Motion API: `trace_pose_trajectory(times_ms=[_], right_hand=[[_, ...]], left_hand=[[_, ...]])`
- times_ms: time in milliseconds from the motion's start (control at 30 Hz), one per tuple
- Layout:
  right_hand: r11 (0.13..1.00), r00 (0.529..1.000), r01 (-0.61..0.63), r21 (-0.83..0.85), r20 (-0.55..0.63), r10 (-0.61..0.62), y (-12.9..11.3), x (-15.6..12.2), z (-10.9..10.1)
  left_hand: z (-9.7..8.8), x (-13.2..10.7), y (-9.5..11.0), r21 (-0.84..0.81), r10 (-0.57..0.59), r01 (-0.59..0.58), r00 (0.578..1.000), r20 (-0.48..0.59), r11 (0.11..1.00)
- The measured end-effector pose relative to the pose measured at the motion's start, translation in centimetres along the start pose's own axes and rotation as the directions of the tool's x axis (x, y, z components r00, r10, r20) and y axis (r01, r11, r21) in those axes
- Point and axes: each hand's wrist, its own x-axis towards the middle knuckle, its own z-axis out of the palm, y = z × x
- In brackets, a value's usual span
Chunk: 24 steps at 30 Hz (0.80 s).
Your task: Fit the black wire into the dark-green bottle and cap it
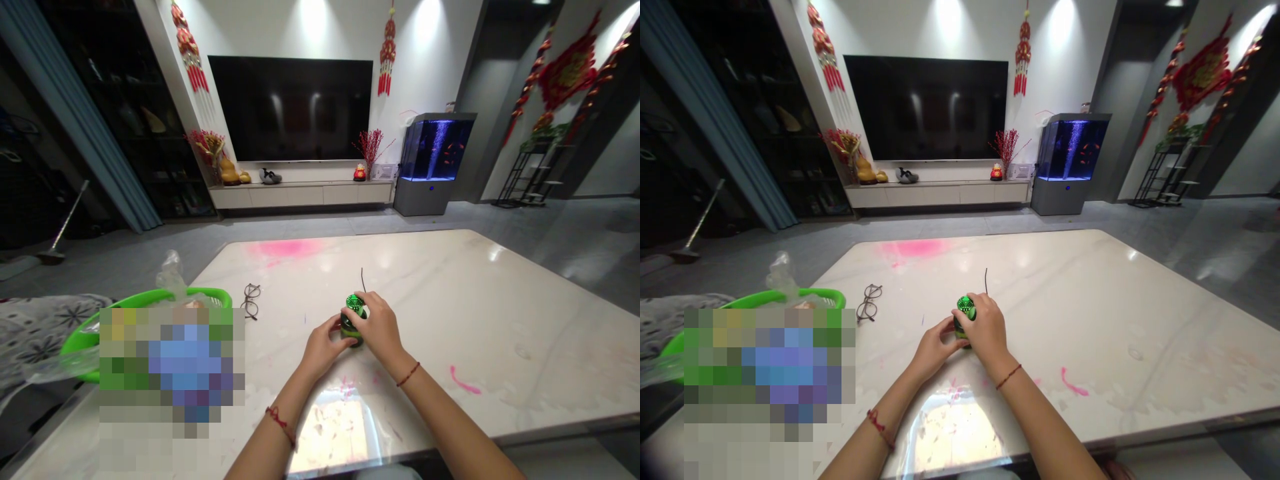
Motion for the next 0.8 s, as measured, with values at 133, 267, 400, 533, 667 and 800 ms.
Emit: trace_pose_trajectory(times_ms=[133,267,400,533,667,800], right_hand=[[0.999,1.0,-0.001,0.037,0.02,0.0,0.08,0.05,-0.1],[0.999,0.999,0.019,0.046,0.026,-0.02,0.11,0.11,-0.18],[0.998,0.999,0.029,0.049,0.042,-0.031,0.19,0.12,-0.14],[0.998,0.997,0.038,0.041,0.064,-0.041,0.37,0.07,-0.05],[0.996,0.992,0.044,0.079,0.115,-0.053,0.55,0.03,-0.17],[0.994,0.99,0.052,0.094,0.128,-0.064,0.59,0.02,-0.34]], left_hand=[[-0.03,-0.12,0.19,-0.004,-0.012,0.012,1.0,-0.02,1.0],[-0.08,-0.2,0.34,-0.013,-0.022,0.021,1.0,-0.021,1.0],[-0.08,-0.19,0.14,-0.021,-0.024,0.023,1.0,-0.017,1.0],[-0.1,-0.12,-0.19,-0.013,-0.024,0.023,1.0,-0.009,1.0],[-0.18,-0.07,-0.17,-0.046,-0.017,0.018,1.0,0.009,0.999],[-0.25,-0.04,-0.07,-0.057,-0.029,0.03,0.999,0.016,0.998]])
